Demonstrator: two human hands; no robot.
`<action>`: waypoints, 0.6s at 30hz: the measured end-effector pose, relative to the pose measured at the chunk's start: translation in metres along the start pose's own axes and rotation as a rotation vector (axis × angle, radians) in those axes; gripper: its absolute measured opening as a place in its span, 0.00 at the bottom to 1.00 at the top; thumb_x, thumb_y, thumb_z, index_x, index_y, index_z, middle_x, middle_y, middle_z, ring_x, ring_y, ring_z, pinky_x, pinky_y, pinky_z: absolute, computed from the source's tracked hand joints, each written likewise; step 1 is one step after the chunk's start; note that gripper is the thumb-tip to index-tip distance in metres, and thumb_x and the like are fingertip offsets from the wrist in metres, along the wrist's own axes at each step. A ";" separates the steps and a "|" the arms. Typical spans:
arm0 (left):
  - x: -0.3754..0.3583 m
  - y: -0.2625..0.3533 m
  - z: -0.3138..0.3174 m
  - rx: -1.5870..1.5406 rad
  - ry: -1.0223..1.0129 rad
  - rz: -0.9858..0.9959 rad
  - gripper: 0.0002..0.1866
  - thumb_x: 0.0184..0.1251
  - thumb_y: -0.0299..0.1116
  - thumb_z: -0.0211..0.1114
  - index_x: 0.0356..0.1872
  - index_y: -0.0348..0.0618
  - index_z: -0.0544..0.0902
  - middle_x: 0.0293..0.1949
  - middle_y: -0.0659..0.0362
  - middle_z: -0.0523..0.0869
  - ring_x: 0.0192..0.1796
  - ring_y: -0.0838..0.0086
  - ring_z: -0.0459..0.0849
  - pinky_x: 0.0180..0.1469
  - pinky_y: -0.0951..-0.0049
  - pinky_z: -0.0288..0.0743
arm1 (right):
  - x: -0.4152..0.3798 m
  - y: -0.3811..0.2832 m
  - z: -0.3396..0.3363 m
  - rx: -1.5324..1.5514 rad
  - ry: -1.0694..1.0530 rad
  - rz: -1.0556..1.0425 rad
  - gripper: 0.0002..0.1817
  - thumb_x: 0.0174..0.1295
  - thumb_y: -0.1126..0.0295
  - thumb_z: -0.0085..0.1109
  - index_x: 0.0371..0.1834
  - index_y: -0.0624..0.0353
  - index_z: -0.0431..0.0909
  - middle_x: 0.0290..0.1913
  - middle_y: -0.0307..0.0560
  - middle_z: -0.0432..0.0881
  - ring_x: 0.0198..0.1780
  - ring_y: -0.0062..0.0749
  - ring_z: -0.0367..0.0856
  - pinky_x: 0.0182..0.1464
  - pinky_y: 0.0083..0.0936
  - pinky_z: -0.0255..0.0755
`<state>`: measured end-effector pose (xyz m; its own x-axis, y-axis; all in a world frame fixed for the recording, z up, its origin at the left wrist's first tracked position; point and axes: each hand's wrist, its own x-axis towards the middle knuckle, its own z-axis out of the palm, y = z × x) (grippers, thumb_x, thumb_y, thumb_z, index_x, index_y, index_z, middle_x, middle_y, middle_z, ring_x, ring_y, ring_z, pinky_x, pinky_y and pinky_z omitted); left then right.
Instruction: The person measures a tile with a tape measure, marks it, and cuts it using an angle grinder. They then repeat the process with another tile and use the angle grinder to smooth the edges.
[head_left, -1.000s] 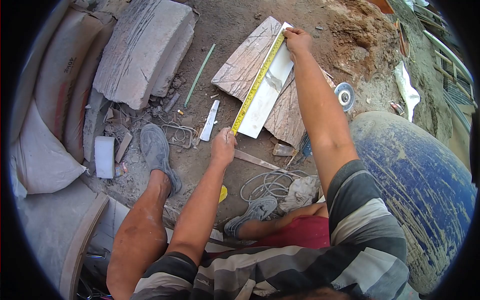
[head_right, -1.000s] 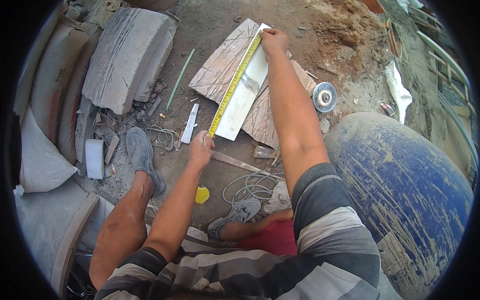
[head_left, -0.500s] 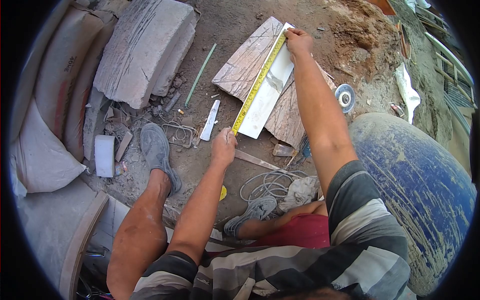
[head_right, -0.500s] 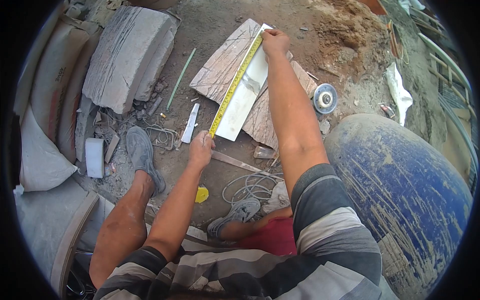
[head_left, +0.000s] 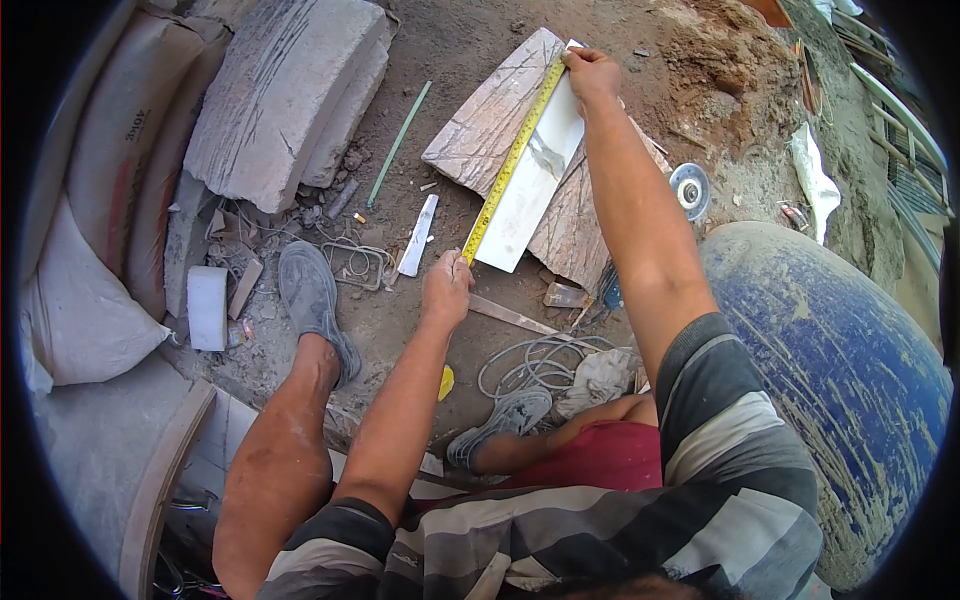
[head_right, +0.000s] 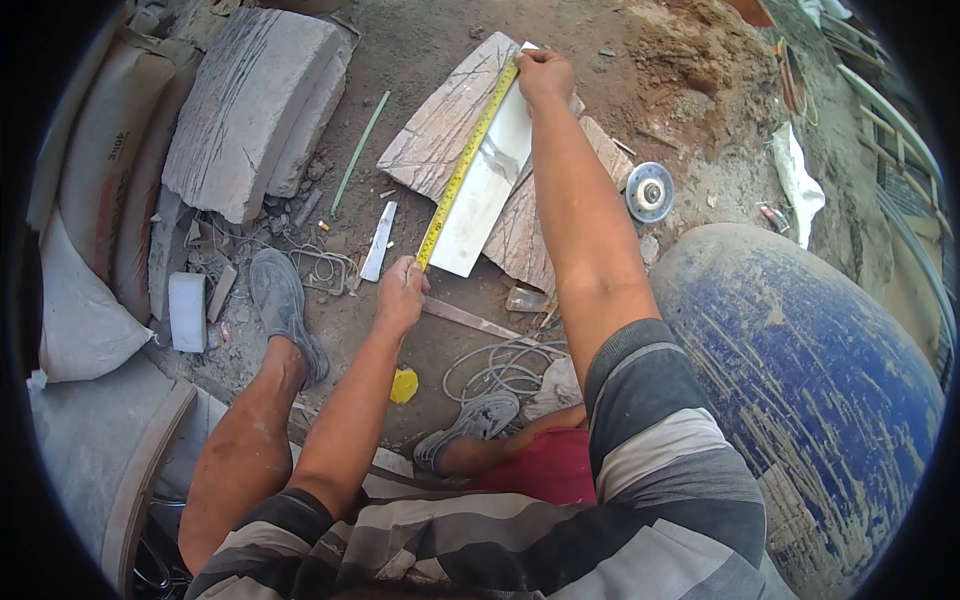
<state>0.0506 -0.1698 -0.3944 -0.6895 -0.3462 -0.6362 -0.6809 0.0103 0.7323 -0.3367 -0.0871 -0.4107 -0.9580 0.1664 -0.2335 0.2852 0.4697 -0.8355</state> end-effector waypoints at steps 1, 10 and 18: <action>0.001 0.001 0.000 0.004 0.002 0.002 0.12 0.77 0.34 0.51 0.39 0.39 0.80 0.23 0.62 0.80 0.22 0.78 0.75 0.28 0.72 0.70 | 0.001 -0.002 0.002 -0.037 -0.021 -0.030 0.08 0.55 0.71 0.71 0.36 0.61 0.89 0.36 0.48 0.89 0.37 0.32 0.86 0.44 0.29 0.79; 0.000 0.002 -0.002 0.002 -0.012 -0.015 0.11 0.77 0.34 0.51 0.39 0.39 0.80 0.23 0.62 0.80 0.21 0.79 0.74 0.27 0.73 0.69 | 0.013 0.015 -0.001 0.109 -0.032 0.049 0.08 0.55 0.70 0.72 0.37 0.60 0.89 0.36 0.48 0.89 0.37 0.32 0.86 0.45 0.28 0.78; 0.000 -0.003 -0.001 0.005 -0.011 -0.020 0.11 0.77 0.34 0.52 0.41 0.39 0.80 0.24 0.63 0.80 0.21 0.79 0.75 0.26 0.73 0.69 | 0.011 0.014 0.001 0.074 -0.024 0.004 0.08 0.54 0.72 0.72 0.37 0.61 0.88 0.36 0.49 0.89 0.36 0.31 0.85 0.43 0.27 0.78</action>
<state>0.0529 -0.1706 -0.3970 -0.6787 -0.3358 -0.6532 -0.6956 0.0085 0.7184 -0.3430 -0.0793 -0.4256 -0.9575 0.1470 -0.2483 0.2873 0.4037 -0.8686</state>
